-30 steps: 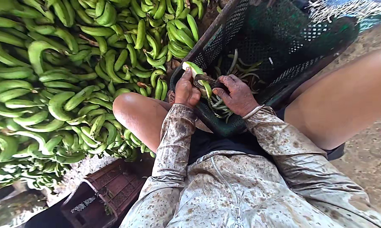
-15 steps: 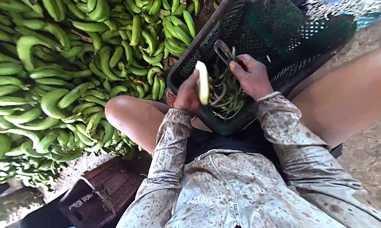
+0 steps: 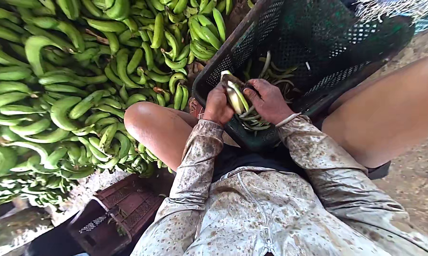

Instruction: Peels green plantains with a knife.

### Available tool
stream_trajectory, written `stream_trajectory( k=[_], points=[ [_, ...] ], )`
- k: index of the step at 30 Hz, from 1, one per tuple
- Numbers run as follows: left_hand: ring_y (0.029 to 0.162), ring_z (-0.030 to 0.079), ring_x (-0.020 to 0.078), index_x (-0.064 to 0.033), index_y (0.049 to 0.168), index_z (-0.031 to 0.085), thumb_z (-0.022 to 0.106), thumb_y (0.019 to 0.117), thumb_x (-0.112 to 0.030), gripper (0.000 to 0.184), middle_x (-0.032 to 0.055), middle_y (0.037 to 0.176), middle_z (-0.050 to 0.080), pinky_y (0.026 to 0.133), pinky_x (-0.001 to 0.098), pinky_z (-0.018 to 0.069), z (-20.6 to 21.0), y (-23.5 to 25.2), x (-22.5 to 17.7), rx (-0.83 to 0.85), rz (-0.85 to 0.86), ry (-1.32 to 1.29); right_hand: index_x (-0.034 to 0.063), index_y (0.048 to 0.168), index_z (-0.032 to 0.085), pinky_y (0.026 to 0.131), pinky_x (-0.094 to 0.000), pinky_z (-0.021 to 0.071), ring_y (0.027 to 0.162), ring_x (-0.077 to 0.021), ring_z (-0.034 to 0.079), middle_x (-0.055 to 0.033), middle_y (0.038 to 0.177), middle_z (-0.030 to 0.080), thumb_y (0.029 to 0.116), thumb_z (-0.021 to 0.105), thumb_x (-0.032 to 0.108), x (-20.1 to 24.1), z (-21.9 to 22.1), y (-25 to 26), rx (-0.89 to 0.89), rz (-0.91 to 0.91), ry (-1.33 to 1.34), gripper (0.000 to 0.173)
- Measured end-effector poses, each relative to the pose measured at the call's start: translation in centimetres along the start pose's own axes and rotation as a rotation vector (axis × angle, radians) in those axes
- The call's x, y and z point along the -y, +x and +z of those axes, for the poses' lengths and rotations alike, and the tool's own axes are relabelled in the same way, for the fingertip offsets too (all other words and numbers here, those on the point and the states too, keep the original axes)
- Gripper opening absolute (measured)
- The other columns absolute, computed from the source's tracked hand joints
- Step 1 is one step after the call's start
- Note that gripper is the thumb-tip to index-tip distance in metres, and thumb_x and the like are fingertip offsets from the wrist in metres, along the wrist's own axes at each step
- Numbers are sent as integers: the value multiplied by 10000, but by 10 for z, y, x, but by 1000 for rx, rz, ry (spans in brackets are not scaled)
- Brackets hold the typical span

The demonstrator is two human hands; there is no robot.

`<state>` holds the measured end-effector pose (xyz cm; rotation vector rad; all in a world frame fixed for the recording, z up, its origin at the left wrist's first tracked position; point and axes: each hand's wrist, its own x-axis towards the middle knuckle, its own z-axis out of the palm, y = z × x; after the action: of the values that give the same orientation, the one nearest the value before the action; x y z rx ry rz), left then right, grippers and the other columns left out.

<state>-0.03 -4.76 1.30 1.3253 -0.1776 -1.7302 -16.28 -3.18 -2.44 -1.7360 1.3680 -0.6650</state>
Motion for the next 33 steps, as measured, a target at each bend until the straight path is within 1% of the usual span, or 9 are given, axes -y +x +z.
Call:
stream_trajectory(
  k=[6, 8, 11, 13, 18, 21, 26, 30, 33],
  points=[
    [876, 652, 128, -62, 1529, 377, 327, 1065, -284, 516, 52, 1074, 661, 800, 314, 577, -23, -23, 5, 613, 100, 531, 46, 1276, 666, 1009, -532, 479, 1115, -304, 660, -195, 1180, 693, 1100, 437, 439, -29, -38, 25, -37, 450, 84, 488],
    [766, 644, 164, -74, 1472, 456, 292, 1076, -274, 473, 75, 948, 661, 699, 323, 574, -25, -17, 2, 497, 104, 391, 68, 1284, 660, 994, -475, 491, 1099, -246, 661, -153, 1176, 697, 1088, 460, 451, -24, -47, 20, -104, 430, 80, 474],
    [576, 592, 192, -103, 1080, 543, 240, 1107, -393, 420, 73, 727, 596, 542, 342, 545, -22, 0, -12, 141, -5, 25, 39, 1322, 645, 1057, -409, 498, 1191, -210, 644, -151, 1269, 676, 1055, 533, 393, -7, -41, -3, -77, 157, 54, 458],
    [577, 590, 193, -97, 1081, 549, 291, 1100, -425, 418, 79, 751, 592, 544, 348, 556, -23, 4, -22, 33, -64, -127, 22, 1244, 681, 1035, -444, 521, 1161, -256, 653, -169, 1218, 683, 1024, 600, 359, -3, -25, -20, -27, -88, 3, 410],
    [693, 633, 183, -88, 1184, 544, 313, 1110, -395, 391, 86, 864, 612, 631, 325, 578, -18, 5, -18, 57, -121, -127, 52, 1250, 689, 958, -557, 511, 1117, -338, 668, -179, 1185, 695, 1028, 591, 428, -3, -1, -19, 11, -231, -100, 448],
    [855, 679, 187, -77, 1214, 566, 325, 1120, -308, 347, 86, 975, 673, 766, 385, 596, -11, -9, -4, 121, -35, 112, 23, 1299, 654, 1037, -477, 520, 1158, -283, 665, -177, 1233, 682, 1062, 538, 393, -2, -3, 0, -37, 6, -13, 454],
    [766, 652, 111, -68, 1331, 575, 340, 1099, -260, 382, 35, 933, 677, 703, 286, 584, -22, -21, -1, 451, 108, 410, 39, 1288, 653, 1006, -516, 490, 1115, -294, 663, -189, 1193, 692, 1086, 480, 429, -27, -32, 19, -136, 520, 120, 472],
    [1203, 613, 102, -59, 1480, 504, 379, 1110, -260, 439, 79, 1408, 599, 1033, 315, 507, -30, -8, -9, 384, 343, 897, 50, 1278, 665, 985, -441, 528, 1074, -213, 681, -137, 1169, 707, 1071, 508, 408, -12, -37, 2, -140, 277, 99, 443],
    [1244, 593, 114, -57, 1477, 508, 385, 1104, -245, 436, 99, 1450, 567, 1058, 328, 492, -31, -8, -11, 459, 376, 1001, 40, 1287, 668, 1035, -514, 500, 1155, -290, 667, -176, 1219, 698, 1078, 493, 419, -12, -31, 0, -24, 284, 18, 467]
  ],
)
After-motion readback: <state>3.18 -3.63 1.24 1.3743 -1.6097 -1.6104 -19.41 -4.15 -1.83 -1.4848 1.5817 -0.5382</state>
